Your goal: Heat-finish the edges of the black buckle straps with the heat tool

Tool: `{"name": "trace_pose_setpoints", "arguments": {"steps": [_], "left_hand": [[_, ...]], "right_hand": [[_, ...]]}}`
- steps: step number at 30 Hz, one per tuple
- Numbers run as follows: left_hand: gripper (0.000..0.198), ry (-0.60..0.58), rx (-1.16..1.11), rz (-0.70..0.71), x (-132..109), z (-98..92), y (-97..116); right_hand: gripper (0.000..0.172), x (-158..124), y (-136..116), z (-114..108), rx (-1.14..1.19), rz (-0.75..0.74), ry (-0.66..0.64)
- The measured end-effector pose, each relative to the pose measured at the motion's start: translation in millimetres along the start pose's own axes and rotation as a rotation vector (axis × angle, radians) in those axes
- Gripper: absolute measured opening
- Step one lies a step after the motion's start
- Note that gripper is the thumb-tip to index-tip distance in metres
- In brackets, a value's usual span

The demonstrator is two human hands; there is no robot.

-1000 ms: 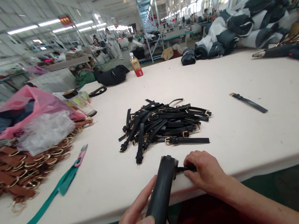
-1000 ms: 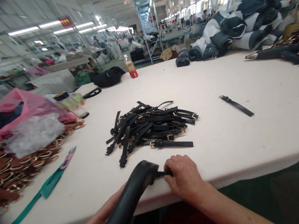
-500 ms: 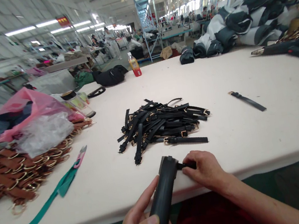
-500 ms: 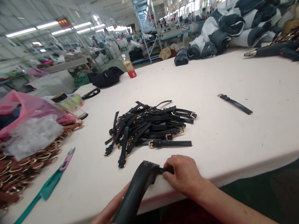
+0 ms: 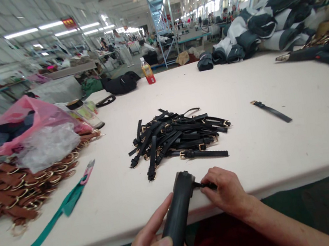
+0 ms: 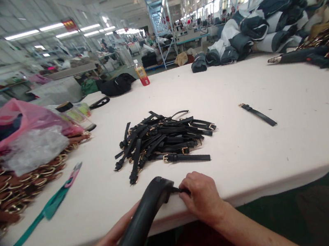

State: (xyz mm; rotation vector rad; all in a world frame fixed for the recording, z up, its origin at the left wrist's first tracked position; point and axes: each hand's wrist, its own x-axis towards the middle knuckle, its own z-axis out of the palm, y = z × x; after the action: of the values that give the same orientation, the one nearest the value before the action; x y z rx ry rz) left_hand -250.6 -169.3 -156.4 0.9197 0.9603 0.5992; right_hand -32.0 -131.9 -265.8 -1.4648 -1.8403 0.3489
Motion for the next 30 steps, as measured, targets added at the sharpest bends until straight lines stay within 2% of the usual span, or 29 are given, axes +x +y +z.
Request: {"name": "trace_pose_setpoints", "arguments": {"steps": [4, 9, 14, 19, 25, 28, 30], "left_hand": [[0.081, -0.031, -0.061, 0.005, 1.3, 5.3, -5.6], [0.092, 0.008, -0.033, -0.007, 2.6, -0.7, -4.5], [0.083, -0.032, 0.042, -0.004, -0.2, -5.3, 0.5], [0.083, -0.045, -0.026, 0.014, 0.7, 0.6, -5.8], [0.087, 0.004, -0.013, 0.028, 1.3, -0.8, -2.4], [0.089, 0.019, -0.009, 0.06, -1.1, -5.2, -0.6], [0.095, 0.028, -0.047, 0.044, -2.8, -8.9, -1.8]], "right_hand": [[0.006, 0.4, -0.2, -1.0, 0.012, -0.004, 0.013], [0.004, 0.0, -1.0, -2.7, 0.001, -0.019, 0.011], [0.002, -0.5, -2.0, -3.1, -0.016, -0.009, -0.008], [0.005, -1.0, -1.0, -2.6, -0.02, -0.008, -0.012], [0.003, -0.1, -1.6, -3.4, -0.052, 0.009, -0.031], [0.007, 3.2, -3.3, -6.3, -0.063, 0.053, -0.061], [0.018, 6.9, -3.5, -8.2, -0.054, 0.101, -0.096]]}}
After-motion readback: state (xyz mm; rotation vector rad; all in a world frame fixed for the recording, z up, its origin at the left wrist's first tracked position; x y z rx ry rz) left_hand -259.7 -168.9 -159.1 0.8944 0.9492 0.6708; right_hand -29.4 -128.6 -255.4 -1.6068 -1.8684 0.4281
